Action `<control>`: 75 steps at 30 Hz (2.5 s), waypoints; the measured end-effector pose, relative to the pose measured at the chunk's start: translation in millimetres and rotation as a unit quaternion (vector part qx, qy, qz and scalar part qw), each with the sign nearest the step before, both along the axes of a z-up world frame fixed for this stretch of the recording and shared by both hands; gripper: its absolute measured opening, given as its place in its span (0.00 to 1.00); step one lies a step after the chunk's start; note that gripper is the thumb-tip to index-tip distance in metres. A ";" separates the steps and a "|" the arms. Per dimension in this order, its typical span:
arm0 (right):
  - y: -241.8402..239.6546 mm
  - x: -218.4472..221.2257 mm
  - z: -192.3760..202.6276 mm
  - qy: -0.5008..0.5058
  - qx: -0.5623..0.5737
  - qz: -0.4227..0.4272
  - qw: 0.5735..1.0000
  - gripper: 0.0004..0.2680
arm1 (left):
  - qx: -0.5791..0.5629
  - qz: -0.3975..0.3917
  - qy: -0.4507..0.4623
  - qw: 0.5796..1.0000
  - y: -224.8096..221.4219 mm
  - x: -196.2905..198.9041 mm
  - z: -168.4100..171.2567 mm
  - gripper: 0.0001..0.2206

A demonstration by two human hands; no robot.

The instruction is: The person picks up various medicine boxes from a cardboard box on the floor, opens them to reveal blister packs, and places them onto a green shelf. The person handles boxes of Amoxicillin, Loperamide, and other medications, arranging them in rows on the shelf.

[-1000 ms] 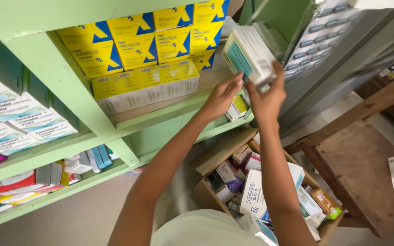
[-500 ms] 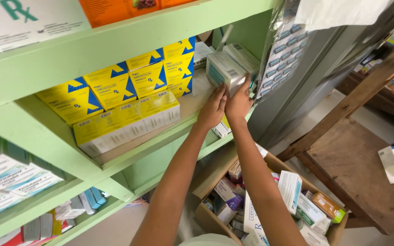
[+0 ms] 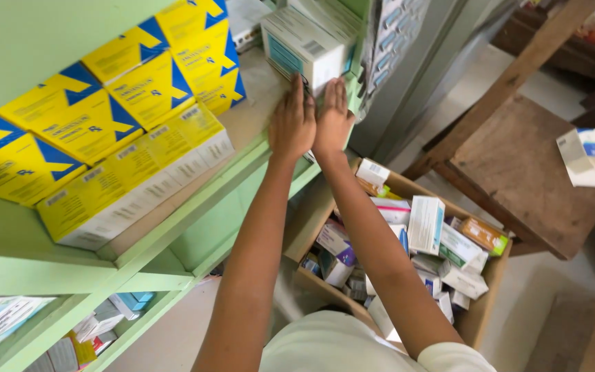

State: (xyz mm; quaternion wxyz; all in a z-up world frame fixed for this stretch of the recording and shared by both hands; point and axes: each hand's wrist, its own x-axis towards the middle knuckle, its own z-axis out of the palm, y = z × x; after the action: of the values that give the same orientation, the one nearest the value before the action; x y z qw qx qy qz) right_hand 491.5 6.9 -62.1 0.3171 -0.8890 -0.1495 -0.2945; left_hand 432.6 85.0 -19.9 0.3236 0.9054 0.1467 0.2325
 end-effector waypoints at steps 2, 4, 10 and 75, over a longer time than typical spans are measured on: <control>1.4 0.9 -7.8 0.013 -0.003 -0.013 1.000 0.23 | 0.001 -0.007 -0.011 1.000 1.8 2.3 -3.5 0.28; -0.1 -3.3 -13.3 0.028 -0.006 -0.026 0.999 0.22 | 0.002 -0.014 -0.021 1.000 2.1 -0.3 -9.2 0.28; -13.9 -10.0 24.3 0.046 0.117 0.060 0.990 0.25 | 0.021 -0.003 -0.082 0.996 4.0 6.1 -18.4 0.25; -390.9 -96.6 -316.7 0.364 0.816 -0.126 0.431 0.21 | -0.249 -0.257 -0.219 0.908 43.3 -34.5 -10.0 0.15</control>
State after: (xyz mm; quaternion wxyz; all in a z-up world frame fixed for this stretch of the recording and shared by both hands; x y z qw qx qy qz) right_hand 394.9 -384.0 -378.8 0.8795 -0.2505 0.4032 0.0344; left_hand 398.1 128.3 -29.8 0.6109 0.7282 -0.1121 0.2896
